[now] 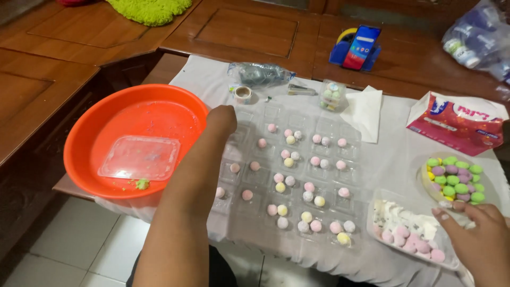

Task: Sorting and placing small colored dough balls into a plastic tray.

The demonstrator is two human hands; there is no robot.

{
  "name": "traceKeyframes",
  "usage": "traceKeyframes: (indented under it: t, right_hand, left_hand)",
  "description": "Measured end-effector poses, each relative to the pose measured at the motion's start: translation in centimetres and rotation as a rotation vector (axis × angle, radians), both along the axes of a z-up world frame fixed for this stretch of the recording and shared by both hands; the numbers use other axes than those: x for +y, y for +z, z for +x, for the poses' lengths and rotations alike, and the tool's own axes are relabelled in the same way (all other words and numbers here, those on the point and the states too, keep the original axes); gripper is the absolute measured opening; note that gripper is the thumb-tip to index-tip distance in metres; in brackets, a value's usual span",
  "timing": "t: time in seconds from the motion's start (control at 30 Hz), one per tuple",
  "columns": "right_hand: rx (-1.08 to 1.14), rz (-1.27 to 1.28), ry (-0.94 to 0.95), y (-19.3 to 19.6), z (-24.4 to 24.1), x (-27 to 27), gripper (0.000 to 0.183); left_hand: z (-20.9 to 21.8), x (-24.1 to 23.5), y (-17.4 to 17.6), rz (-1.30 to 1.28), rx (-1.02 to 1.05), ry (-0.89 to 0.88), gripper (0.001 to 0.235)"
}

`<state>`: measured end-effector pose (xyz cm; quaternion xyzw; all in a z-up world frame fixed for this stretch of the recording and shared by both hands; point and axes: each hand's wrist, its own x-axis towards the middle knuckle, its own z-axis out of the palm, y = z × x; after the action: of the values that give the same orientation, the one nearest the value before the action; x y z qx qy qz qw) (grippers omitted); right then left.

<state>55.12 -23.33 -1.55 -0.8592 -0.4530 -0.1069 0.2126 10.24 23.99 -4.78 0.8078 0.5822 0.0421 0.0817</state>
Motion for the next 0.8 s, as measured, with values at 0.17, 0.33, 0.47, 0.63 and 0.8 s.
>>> traceKeyframes:
  t: [0.17,0.33,0.47,0.63,0.8]
  right_hand:
    - [0.007,-0.002,-0.042,-2.2,2.4,-0.6,0.04]
    - [0.07,0.114,0.034,-0.4,-0.3,0.7,0.038]
    - [0.504,0.155,0.242,3.8,-8.4,7.1,0.037]
    - [1.11,0.444,0.536,4.4,-17.5,16.2,0.056]
    - [1.606,0.361,0.37,4.4,-22.2,20.9,0.084]
  left_hand:
    - [0.6,1.7,-1.1,0.072,-0.061,0.043,0.023]
    - [-0.5,-1.0,6.2,0.267,-0.239,0.007,0.027]
    - [-0.4,-6.9,12.2,-0.155,-0.839,0.1,0.019]
    - [3.3,-14.0,11.0,-0.408,-1.165,0.01,0.024]
    - [5.6,-18.7,9.6,-0.423,-1.07,-0.058,0.015]
